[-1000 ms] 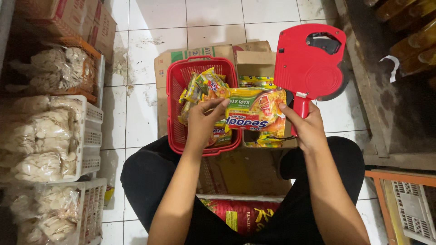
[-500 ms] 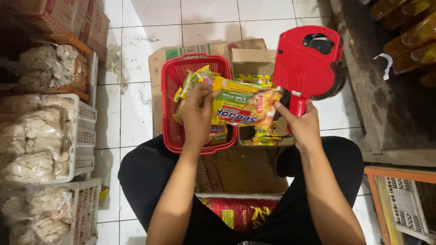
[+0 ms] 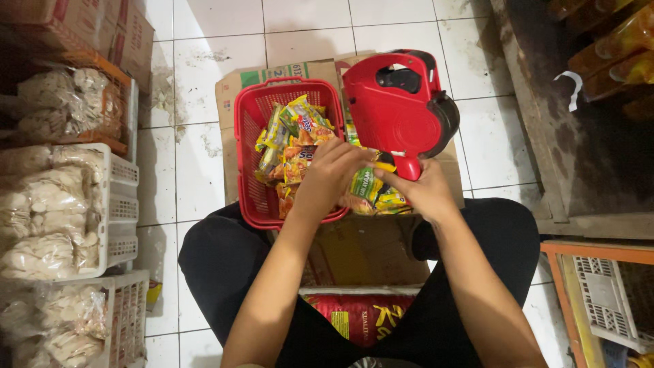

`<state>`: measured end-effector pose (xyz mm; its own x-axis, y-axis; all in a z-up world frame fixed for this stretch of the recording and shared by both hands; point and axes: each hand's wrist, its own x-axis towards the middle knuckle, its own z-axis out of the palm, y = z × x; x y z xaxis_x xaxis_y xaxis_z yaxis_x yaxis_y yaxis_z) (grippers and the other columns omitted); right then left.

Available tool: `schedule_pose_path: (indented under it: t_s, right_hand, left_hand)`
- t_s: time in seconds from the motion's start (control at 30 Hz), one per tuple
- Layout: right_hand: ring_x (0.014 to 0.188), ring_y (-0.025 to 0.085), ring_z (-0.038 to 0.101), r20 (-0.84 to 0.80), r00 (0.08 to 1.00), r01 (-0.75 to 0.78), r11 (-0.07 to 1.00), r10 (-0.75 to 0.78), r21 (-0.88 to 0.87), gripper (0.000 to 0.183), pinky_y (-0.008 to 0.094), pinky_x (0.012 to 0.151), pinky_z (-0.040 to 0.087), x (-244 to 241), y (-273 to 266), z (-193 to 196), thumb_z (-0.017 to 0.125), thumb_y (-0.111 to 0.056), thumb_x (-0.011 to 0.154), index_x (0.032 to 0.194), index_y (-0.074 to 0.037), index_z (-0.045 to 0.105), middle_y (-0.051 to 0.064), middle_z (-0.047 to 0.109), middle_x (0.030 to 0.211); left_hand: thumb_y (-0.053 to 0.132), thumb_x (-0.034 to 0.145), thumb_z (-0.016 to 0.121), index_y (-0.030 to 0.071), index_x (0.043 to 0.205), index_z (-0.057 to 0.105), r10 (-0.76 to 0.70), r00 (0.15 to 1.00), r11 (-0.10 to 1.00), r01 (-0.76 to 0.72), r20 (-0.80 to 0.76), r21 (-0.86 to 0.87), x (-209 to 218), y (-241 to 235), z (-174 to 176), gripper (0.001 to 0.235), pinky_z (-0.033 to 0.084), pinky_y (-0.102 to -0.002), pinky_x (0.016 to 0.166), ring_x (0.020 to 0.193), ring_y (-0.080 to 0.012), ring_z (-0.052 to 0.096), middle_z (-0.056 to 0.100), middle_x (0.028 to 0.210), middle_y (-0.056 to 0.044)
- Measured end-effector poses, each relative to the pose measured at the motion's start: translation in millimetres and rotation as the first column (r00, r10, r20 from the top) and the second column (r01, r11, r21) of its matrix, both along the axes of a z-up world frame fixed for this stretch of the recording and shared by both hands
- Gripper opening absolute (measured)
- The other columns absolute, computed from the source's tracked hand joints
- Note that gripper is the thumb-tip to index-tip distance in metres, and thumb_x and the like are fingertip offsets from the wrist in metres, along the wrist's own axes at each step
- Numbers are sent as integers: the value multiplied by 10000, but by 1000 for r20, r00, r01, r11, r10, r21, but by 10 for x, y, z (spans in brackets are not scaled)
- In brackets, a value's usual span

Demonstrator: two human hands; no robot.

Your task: The person labels packaged noodle packets by using a price labeller to apply labels and then places the packets into a red plastic basket.

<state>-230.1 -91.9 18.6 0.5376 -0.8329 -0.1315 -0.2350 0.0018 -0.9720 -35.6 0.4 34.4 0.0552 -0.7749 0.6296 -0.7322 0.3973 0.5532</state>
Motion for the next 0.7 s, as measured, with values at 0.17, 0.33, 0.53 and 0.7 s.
schedule_pose_path:
  t_s: [0.17,0.33,0.53,0.7]
  right_hand:
    - [812,133,671,160,947,257,955,-280,150,317,298,740,548,3,-43,-52,823,-104,868,1136,-6,684,61,727,973]
    - [961,137,717,381,817,341,896,-433,286,293,300,862,591,-11,-138,88,753,-80,910,1181,-26,656,62,737,1092]
    - [979,141,706,445,787,341,902,-427,263,310,299,881,570,32,-93,58,755,-89,923,1198,-8,635,61,729,1105]
    - [908,93,629,266,843,505,858,-467,-93,260,256,814,502,60,-27,-8,761,-140,991,1185,0,658,41,698,1065]
  left_hand:
    - [190,989,700,93,1207,697,355,927,930,-363,-118,-57,82,63,-13,239,449,-404,1020,1133,-271,623,698,1174,-77]
    - [384,966,663,73,1282,622,571,562,813,-287,-599,506,172,37,-411,445,503,-311,809,875,-169,633,680,1095,2]
    - [333,937,675,92,974,744,388,167,901,136,-906,411,-3,-7,-657,254,500,-187,680,733,-8,589,672,842,72]
    - [264,1027,770,-10,827,665,357,370,929,-232,-858,287,290,-7,-657,354,359,-232,602,690,-46,426,523,771,40]
